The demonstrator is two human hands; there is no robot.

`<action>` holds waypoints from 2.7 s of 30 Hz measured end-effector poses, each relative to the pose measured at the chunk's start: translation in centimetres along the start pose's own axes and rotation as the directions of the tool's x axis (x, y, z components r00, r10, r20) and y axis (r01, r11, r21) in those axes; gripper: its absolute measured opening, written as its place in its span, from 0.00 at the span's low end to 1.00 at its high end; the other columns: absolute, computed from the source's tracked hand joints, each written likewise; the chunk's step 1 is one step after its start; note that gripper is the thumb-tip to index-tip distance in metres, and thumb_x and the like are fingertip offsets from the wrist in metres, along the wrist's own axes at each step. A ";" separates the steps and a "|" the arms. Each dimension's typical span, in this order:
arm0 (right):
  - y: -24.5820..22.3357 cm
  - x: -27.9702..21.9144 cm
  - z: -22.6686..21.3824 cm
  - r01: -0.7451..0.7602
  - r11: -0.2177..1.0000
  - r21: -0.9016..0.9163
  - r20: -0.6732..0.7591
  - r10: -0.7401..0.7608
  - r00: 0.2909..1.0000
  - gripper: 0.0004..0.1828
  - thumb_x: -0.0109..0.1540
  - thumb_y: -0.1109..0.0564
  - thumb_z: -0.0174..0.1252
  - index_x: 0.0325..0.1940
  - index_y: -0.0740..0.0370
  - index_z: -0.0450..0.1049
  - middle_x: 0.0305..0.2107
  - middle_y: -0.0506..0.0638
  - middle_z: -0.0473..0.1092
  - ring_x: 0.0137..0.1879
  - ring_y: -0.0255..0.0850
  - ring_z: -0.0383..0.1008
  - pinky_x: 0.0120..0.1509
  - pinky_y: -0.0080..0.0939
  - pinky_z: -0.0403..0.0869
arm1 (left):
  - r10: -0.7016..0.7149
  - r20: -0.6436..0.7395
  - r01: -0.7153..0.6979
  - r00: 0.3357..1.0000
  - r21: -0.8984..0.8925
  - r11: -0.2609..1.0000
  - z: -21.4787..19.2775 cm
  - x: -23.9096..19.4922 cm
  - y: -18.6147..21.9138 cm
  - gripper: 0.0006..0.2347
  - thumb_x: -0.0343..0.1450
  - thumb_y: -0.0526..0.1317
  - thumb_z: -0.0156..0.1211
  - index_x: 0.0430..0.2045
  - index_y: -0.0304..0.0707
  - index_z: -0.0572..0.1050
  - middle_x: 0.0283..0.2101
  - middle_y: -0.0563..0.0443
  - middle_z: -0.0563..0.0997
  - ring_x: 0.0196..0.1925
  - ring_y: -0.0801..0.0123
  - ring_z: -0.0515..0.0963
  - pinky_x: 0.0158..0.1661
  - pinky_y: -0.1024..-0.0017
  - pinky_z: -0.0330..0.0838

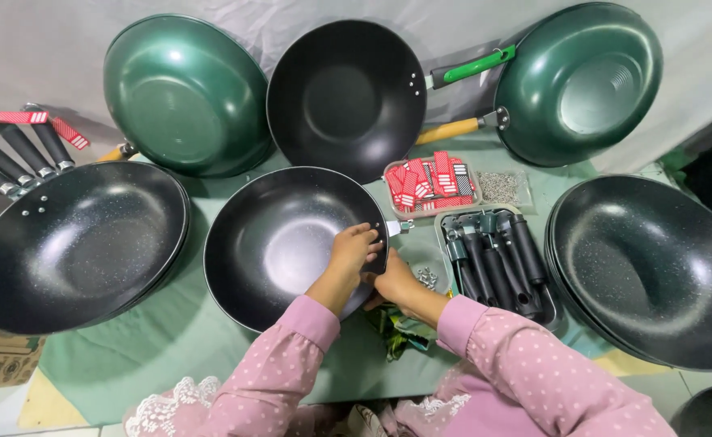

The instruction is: Assembling handles onto woks using screws and a screwdriver

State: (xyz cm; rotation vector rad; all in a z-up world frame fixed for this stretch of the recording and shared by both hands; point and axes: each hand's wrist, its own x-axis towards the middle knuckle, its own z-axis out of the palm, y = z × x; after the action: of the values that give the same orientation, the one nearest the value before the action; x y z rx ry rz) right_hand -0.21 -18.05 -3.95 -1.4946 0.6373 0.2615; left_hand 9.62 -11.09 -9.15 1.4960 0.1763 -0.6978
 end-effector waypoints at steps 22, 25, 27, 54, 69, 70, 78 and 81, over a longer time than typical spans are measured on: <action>-1.3 -4.9 -13.8 0.407 0.901 -0.154 -0.254 -0.434 0.864 0.31 0.61 0.74 0.29 0.62 0.63 0.68 0.51 0.70 0.71 0.31 0.60 0.81 0.29 0.51 0.84 | 0.145 0.214 -0.102 0.966 -0.200 0.974 9.4 -8.8 -1.1 0.20 0.72 0.35 0.56 0.60 0.29 0.71 0.52 0.40 0.81 0.43 0.67 0.83 0.45 0.73 0.77; 0.9 -4.6 -14.6 0.337 0.919 -0.205 -0.265 -0.383 0.885 0.29 0.61 0.74 0.31 0.56 0.63 0.73 0.49 0.69 0.73 0.30 0.59 0.81 0.29 0.50 0.84 | 0.097 0.206 -0.067 0.974 -0.147 0.987 11.5 -8.4 -4.8 0.16 0.71 0.36 0.59 0.54 0.34 0.76 0.49 0.43 0.83 0.43 0.65 0.85 0.40 0.76 0.78; 2.4 -5.0 -14.8 0.138 0.873 -0.467 -0.246 -0.279 0.928 0.24 0.63 0.72 0.39 0.50 0.60 0.79 0.42 0.66 0.77 0.34 0.54 0.83 0.29 0.41 0.83 | 0.051 0.162 -0.061 0.986 0.056 0.997 12.1 -10.2 -5.9 0.15 0.71 0.38 0.58 0.52 0.39 0.79 0.50 0.42 0.83 0.51 0.59 0.83 0.46 0.66 0.80; 6.9 -13.4 -7.2 -0.071 0.398 -0.914 -0.078 -0.001 0.997 0.20 0.56 0.66 0.53 0.51 0.82 0.69 0.37 0.72 0.75 0.49 0.63 0.79 0.55 0.56 0.79 | -0.118 0.157 0.071 0.981 0.276 0.959 10.5 -9.8 -13.6 0.21 0.76 0.50 0.46 0.61 0.40 0.71 0.62 0.39 0.74 0.67 0.48 0.70 0.63 0.52 0.65; 14.6 -9.8 -9.8 0.178 0.378 -0.909 0.067 -0.289 0.955 0.12 0.52 0.63 0.56 0.36 0.74 0.77 0.38 0.68 0.72 0.39 0.64 0.75 0.47 0.56 0.76 | -0.062 0.066 0.042 0.996 0.279 0.959 10.4 -9.8 -13.6 0.17 0.71 0.39 0.53 0.53 0.31 0.74 0.53 0.42 0.80 0.53 0.60 0.80 0.55 0.69 0.73; 14.2 -10.1 -9.9 0.178 0.379 -0.908 0.067 -0.289 0.955 0.12 0.52 0.63 0.56 0.36 0.74 0.77 0.38 0.68 0.72 0.39 0.64 0.75 0.47 0.56 0.76 | -0.062 0.066 0.041 0.996 0.280 0.959 10.4 -9.5 -13.7 0.17 0.71 0.39 0.53 0.53 0.31 0.74 0.53 0.42 0.80 0.53 0.60 0.80 0.55 0.69 0.73; 9.0 -14.0 -8.9 0.221 0.379 -0.899 0.135 -0.241 0.961 0.14 0.60 0.52 0.54 0.48 0.56 0.75 0.40 0.59 0.75 0.43 0.60 0.76 0.51 0.56 0.75 | -0.316 0.258 0.268 0.913 0.207 0.941 8.5 -9.7 -12.2 0.13 0.74 0.42 0.53 0.38 0.29 0.78 0.31 0.46 0.78 0.27 0.69 0.72 0.26 0.74 0.66; 6.8 -15.9 -8.4 0.300 0.334 -0.894 0.226 -0.242 0.943 0.11 0.61 0.51 0.55 0.44 0.55 0.77 0.36 0.57 0.75 0.39 0.59 0.75 0.47 0.57 0.74 | -0.402 0.319 0.354 0.858 0.199 0.914 7.2 -10.6 -11.9 0.13 0.75 0.44 0.52 0.40 0.30 0.77 0.35 0.44 0.79 0.30 0.64 0.75 0.28 0.71 0.70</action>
State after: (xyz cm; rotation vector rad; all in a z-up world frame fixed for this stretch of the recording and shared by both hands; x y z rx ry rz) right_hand -18.67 -22.16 -0.68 -2.6735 0.1078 0.4340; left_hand -7.21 -13.62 -13.04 1.4473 0.1515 -1.3114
